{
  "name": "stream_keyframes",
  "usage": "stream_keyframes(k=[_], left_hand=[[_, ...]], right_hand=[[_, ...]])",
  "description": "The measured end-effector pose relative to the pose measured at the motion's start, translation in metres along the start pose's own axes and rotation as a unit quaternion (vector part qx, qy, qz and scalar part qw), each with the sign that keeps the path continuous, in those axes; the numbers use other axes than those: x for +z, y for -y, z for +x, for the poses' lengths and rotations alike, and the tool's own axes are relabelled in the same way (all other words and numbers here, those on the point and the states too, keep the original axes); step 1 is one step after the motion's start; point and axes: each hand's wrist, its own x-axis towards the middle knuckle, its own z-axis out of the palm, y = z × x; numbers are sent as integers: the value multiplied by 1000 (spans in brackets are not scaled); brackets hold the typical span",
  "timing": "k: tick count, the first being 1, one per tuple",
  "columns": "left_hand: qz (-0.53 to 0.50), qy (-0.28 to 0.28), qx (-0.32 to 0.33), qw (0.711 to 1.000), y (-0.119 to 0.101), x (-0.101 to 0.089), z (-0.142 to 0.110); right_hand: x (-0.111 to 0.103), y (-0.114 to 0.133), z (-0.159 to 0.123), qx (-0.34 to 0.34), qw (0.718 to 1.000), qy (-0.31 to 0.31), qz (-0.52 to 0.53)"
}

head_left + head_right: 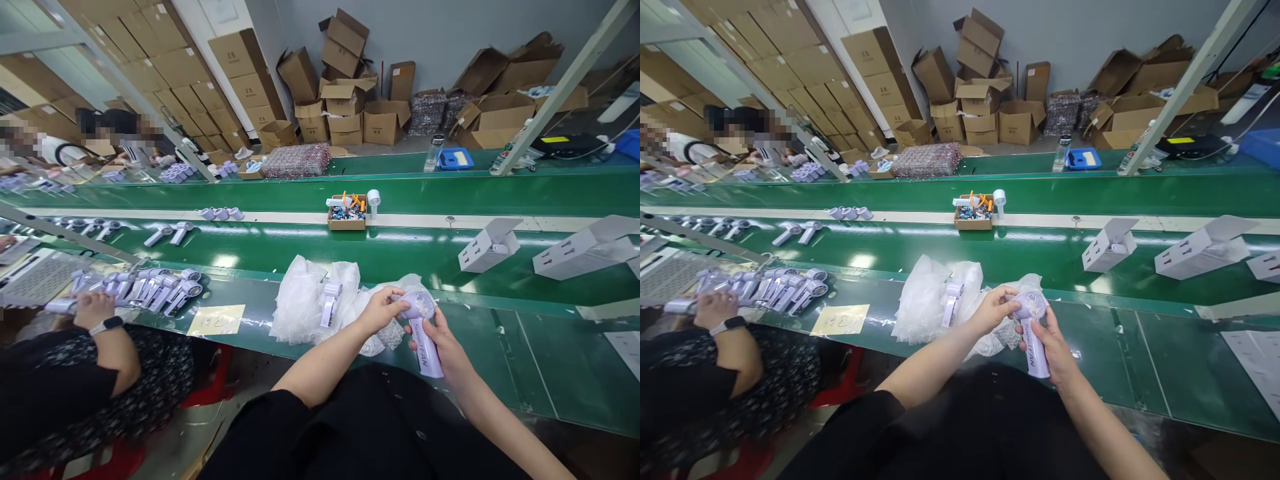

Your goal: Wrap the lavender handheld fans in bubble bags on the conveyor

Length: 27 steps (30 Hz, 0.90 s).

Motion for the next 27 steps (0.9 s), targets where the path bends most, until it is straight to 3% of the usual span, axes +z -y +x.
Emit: stream_keyframes(k=[2,4,6,8,10,13,15,18,23,25,27], left_hand=[[38,-27,7,999,17,4,-3],[142,-60,76,985,25,6,-11],[239,-72,161,955,21,7,-18],[278,-83,194,937,12,7,-18],[249,-73,154,953,5,8,-13],[78,58,14,995,12,8,-9],[-76,137,-61,986,23,10,-11],[-173,125,-76,974,36,10,-15],[-65,121,-26,990,33,5,-7],[39,115,8,993,34,5,-7],[194,92,88,973,37,7,-11]], right_hand=[[1,-4,-6,16,1000,-21,7],[2,-9,-11,41,998,-49,-3],[1,-17,-15,66,993,-93,-21],[1,-24,-18,88,988,-122,-32],[1,-27,-22,91,988,-121,-24],[1,-22,-30,52,994,-95,6],[0,-18,-34,33,996,-76,22],[-5,-17,-39,28,998,-48,38],[-12,-23,-42,35,997,-55,39],[-11,-24,-42,43,995,-88,28],[-9,-26,-42,51,990,-128,15]])
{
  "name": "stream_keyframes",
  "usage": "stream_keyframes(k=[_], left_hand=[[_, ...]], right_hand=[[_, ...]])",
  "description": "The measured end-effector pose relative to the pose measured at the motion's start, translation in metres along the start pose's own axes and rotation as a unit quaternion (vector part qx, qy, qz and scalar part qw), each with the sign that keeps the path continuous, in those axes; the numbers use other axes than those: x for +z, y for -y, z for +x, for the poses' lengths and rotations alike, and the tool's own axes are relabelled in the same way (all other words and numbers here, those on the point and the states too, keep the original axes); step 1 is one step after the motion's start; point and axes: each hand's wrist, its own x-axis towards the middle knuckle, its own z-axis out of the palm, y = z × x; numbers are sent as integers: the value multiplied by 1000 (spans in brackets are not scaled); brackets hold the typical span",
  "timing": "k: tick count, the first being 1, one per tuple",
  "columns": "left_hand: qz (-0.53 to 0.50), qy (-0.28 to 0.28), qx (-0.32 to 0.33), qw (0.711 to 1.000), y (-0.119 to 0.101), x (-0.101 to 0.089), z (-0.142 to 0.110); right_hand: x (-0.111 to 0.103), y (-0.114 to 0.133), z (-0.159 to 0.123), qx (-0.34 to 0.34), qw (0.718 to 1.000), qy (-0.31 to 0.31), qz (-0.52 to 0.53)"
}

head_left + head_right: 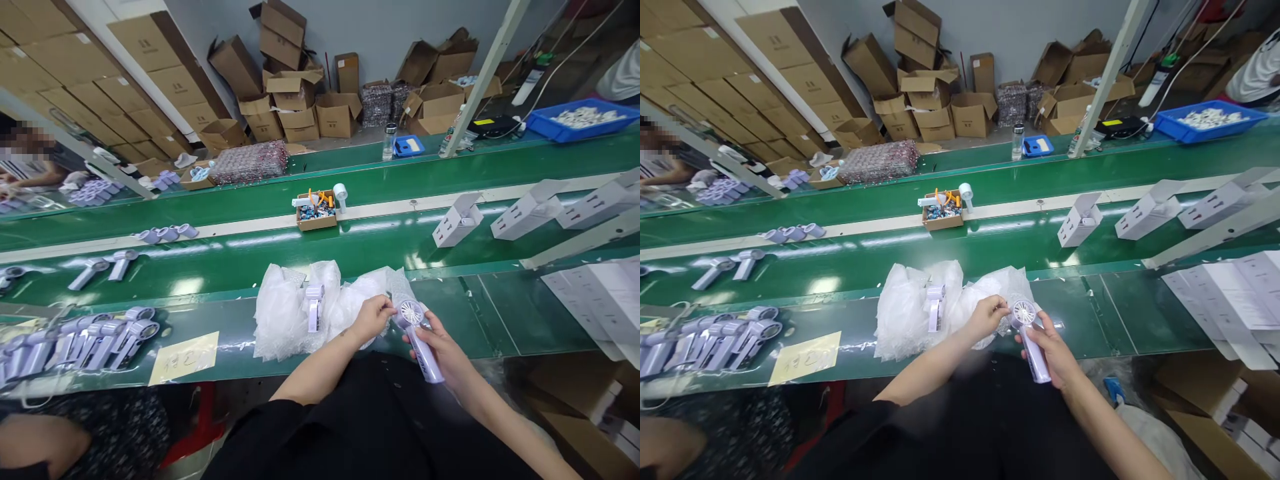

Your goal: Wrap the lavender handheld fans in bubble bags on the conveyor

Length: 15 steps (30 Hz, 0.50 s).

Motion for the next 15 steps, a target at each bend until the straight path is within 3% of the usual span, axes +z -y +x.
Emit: stream_keyframes(k=[3,7,9,12,15], left_hand=[[227,-3,84,970,2,6,-8],[333,22,74,940,1,8,-4],[298,6,77,951,-2,10,4],[153,-58,75,984,-9,12,12],[95,-66,116,986,-16,12,10]], right_hand=[[3,-5,0,-4,999,-35,-21],[5,-10,2,-11,997,-65,-48],[6,-8,3,-3,996,-70,-50],[9,-2,2,2,997,-64,-41],[9,5,3,2,998,-64,-20]])
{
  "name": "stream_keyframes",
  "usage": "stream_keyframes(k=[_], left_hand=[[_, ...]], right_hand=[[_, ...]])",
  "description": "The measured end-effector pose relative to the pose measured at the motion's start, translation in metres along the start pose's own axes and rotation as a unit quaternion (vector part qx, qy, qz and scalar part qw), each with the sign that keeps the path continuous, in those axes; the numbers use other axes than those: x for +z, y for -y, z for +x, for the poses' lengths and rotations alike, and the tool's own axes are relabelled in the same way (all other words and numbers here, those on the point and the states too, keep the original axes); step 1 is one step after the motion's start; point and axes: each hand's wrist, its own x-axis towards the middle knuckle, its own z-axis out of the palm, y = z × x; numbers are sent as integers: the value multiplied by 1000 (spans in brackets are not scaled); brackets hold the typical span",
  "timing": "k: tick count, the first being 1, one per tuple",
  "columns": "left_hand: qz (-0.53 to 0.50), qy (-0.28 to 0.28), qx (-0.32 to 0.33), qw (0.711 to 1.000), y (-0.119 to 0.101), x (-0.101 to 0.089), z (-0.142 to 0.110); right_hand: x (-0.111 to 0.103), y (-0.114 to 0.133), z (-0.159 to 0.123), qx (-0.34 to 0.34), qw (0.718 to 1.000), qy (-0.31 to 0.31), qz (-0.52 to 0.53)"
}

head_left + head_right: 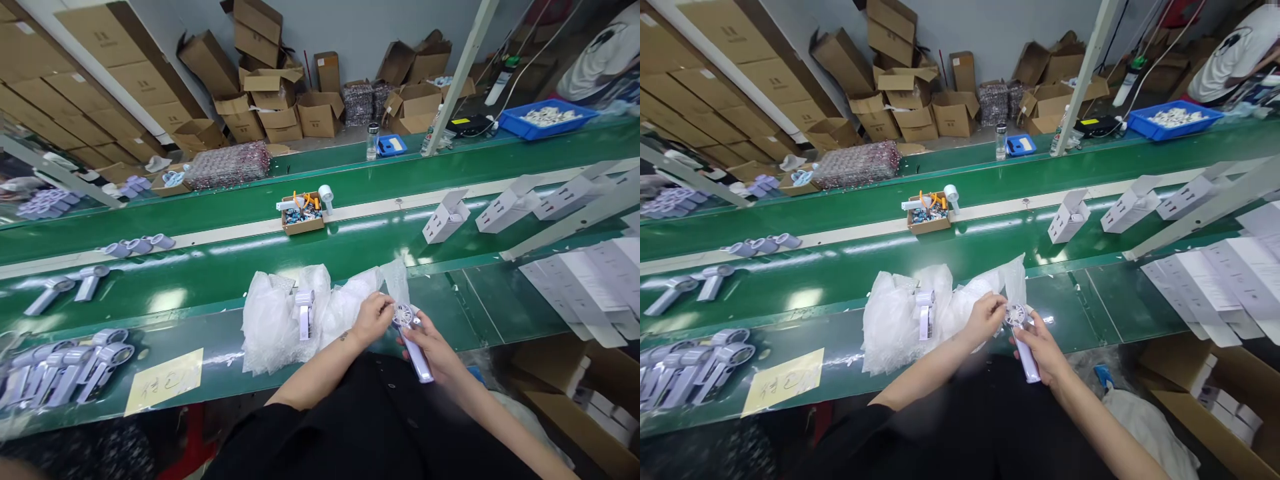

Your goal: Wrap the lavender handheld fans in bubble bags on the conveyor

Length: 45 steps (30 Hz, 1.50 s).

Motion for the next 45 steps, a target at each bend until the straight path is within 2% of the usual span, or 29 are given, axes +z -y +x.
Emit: stream_keyframes(k=[3,5,7,8,11,13,16,18,21,24,26,29,31,32,34,36,38,39,42,43,45], left_hand=[[43,58,94,993,-2,-4,-11],[58,111,117,985,-1,-3,-19],[49,152,89,983,1,2,-22],[37,159,55,985,1,7,-21],[-8,138,-65,988,-5,24,-6],[-36,142,-58,988,-14,33,4],[-60,207,-5,976,-25,40,11],[-66,244,-32,967,-28,41,14],[-85,276,-47,956,-32,46,25],[-107,304,-62,945,-37,56,40],[-116,294,-104,943,-40,62,47],[-128,249,-160,947,-44,70,48],[-130,226,-184,948,-47,73,46],[-129,213,-195,949,-49,74,46],[-137,186,-209,950,-57,72,47],[-182,175,-203,946,-67,65,51],[-243,162,-198,936,-80,56,57],[-264,139,-204,932,-88,51,61],[-279,41,-218,934,-110,38,73],[-274,25,-219,936,-116,35,77],[-264,30,-222,938,-126,30,85]], right_hand=[[-5,0,2,-14,999,-18,25],[-9,-4,4,-21,999,-30,33],[-11,-9,5,-14,998,-48,37],[-11,-11,6,-6,997,-62,38],[-15,-13,9,17,993,-96,71],[-23,-11,10,41,990,-84,109],[-44,-9,8,84,983,-39,161],[-61,-9,7,100,977,-25,187],[-78,-12,13,86,979,-46,179],[-86,-13,24,55,987,-73,135],[-92,-10,31,30,991,-76,108],[-104,1,34,-21,995,-83,57],[-113,15,31,-86,991,-84,-50],[-117,23,28,-125,980,-83,-130],[-123,44,20,-199,933,-85,-289],[-125,66,12,-238,892,-95,-372],[-125,88,3,-262,878,-98,-388],[-124,98,-1,-266,882,-88,-379],[-122,122,-10,-241,929,-37,-277],[-123,129,-12,-232,945,-29,-230],[-126,141,-12,-237,957,-37,-166]])
